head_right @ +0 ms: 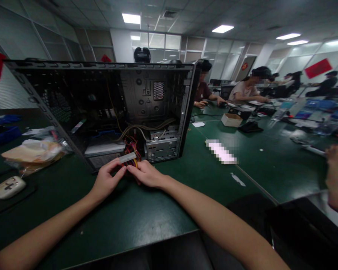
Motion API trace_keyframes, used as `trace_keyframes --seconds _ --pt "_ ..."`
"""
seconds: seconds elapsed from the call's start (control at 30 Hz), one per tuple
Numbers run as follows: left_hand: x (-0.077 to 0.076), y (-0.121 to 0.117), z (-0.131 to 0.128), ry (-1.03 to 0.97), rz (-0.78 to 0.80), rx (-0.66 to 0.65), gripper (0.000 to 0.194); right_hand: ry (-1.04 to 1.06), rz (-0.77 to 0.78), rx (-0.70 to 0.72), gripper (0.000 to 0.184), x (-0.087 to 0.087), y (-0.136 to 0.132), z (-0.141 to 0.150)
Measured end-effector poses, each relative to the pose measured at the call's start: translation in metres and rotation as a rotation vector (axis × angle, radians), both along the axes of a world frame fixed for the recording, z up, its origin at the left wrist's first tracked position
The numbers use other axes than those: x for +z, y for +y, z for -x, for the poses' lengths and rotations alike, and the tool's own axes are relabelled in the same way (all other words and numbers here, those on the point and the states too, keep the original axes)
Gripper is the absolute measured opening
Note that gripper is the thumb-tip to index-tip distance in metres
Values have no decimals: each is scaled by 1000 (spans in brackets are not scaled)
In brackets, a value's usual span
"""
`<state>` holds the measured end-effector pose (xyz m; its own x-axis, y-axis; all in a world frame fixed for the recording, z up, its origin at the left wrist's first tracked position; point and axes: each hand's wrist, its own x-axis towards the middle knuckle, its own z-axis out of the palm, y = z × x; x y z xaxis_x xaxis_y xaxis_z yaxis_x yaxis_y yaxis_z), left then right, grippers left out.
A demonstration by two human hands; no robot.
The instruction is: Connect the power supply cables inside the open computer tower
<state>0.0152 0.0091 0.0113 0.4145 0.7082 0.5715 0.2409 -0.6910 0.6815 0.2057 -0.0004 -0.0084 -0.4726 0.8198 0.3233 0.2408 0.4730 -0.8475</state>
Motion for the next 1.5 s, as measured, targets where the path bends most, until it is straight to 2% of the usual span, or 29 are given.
trace_keyframes --seconds 0.23,0.5,0.7,0.83,0.97,1.5 --pt "1 -3 -2 -20 40 25 18 2 8 18 70 2 -1 -1" --pt "-4 1 -1 -68 191 -160 24 82 134 77 69 1 -1 -1" --pt "-3 4 -1 -17 150 -131 26 93 153 81 67 -2 0 -1" --pt "-5 4 0 21 104 -67 27 85 158 76 68 -3 0 0" --pt "-4 1 0 16 119 -31 25 94 164 72 70 -2 0 1" --pt "-10 2 -1 -72 224 -134 24 179 275 122 65 -5 1 0"
